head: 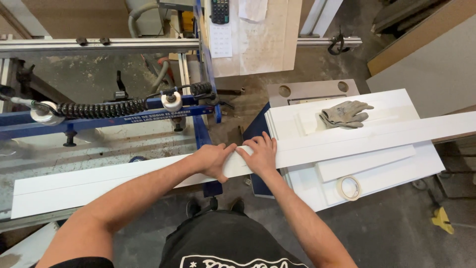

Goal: Retrieving tape from storage and applying it to the surfaces of wooden boards in a workshop.

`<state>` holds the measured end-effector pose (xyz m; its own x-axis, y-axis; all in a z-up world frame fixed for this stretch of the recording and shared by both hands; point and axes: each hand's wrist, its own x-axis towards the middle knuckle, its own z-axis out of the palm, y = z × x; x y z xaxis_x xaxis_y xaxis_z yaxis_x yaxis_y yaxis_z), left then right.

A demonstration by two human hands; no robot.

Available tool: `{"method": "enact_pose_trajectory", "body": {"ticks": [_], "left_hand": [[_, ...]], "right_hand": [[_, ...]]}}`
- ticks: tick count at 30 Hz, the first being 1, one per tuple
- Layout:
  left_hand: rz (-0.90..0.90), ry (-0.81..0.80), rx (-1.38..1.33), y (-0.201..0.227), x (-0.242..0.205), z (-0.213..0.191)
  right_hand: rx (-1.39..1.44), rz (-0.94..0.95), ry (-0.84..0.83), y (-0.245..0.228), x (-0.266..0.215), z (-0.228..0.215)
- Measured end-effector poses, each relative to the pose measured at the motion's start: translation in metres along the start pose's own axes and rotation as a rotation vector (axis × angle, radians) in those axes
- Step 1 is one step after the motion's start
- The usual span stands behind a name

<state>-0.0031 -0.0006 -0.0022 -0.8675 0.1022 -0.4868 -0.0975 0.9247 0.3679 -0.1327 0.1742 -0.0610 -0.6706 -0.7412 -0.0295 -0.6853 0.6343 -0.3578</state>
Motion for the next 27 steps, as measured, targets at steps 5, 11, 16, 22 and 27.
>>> {"method": "enact_pose_trajectory", "body": {"ticks": [5, 11, 16, 22, 27], "left_hand": [[0.0, -0.003, -0.015, -0.001, -0.003, 0.0], [-0.006, -0.016, 0.002, 0.003, -0.005, -0.001], [-0.005, 0.003, -0.001, 0.0, -0.004, 0.004], [0.035, 0.049, 0.03, -0.01, -0.001, 0.008], [0.087, 0.151, 0.117, 0.019, -0.002, 0.0]], "right_hand": [[-0.043, -0.1, -0.171, 0.008, -0.003, -0.005], [-0.136, -0.143, -0.436, -0.001, 0.0, -0.052], [-0.128, -0.082, -0.112, 0.01, 0.0, 0.006], [0.065, -0.042, 0.174, 0.013, -0.038, 0.002], [0.412, 0.024, 0.542, 0.074, -0.13, -0.028]]}}
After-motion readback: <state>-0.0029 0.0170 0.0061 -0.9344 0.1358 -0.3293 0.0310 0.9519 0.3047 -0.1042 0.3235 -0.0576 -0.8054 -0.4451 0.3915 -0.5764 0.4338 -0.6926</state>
